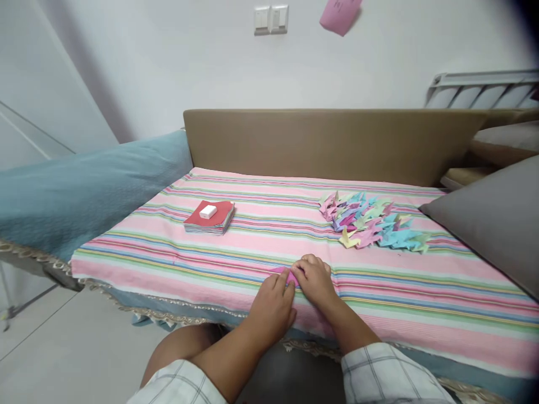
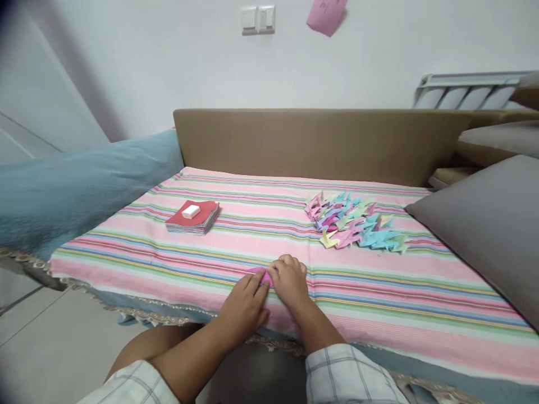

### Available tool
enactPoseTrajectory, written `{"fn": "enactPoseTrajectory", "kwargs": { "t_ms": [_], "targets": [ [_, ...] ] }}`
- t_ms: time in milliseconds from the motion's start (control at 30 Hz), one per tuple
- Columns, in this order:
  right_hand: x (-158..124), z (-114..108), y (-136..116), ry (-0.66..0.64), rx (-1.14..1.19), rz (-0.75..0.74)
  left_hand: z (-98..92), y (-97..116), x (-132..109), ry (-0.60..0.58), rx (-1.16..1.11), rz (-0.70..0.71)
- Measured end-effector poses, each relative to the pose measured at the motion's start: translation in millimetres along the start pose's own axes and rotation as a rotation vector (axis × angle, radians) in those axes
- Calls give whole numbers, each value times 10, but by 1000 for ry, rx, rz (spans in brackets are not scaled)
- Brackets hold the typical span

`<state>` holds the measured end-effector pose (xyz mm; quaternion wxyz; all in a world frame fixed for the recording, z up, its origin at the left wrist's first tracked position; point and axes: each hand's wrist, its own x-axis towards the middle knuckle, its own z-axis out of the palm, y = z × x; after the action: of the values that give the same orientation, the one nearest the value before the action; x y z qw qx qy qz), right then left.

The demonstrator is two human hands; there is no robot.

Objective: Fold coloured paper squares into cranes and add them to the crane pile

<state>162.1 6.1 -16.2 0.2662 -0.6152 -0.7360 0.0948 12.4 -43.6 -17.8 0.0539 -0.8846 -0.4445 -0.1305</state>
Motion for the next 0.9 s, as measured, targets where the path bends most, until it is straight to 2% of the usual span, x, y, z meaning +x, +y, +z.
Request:
{"fn": "enactPoseTrajectory", "kwargs": {
  "t_ms": [167, 400, 533, 633, 733, 900],
  "targets": [
    [11, 0, -59, 4, -37, 30, 8, -8, 5, -8, 9, 10],
    [3, 36, -44, 95, 11, 42, -27, -24, 8, -35, -13, -14],
    [-24, -4, 14, 167, 92, 0, -17, -22, 16, -42, -11, -27],
    [-93, -52, 16, 225, 54, -114, -10, -19, 27, -43, -11, -31],
    [-173, -63, 14, 113, 0, -266, -34, -22, 33, -54, -20, -32],
    [-210, -4, 107, 44, 10, -299, -130, -102, 10, -65, -63, -51]
  ]
}}
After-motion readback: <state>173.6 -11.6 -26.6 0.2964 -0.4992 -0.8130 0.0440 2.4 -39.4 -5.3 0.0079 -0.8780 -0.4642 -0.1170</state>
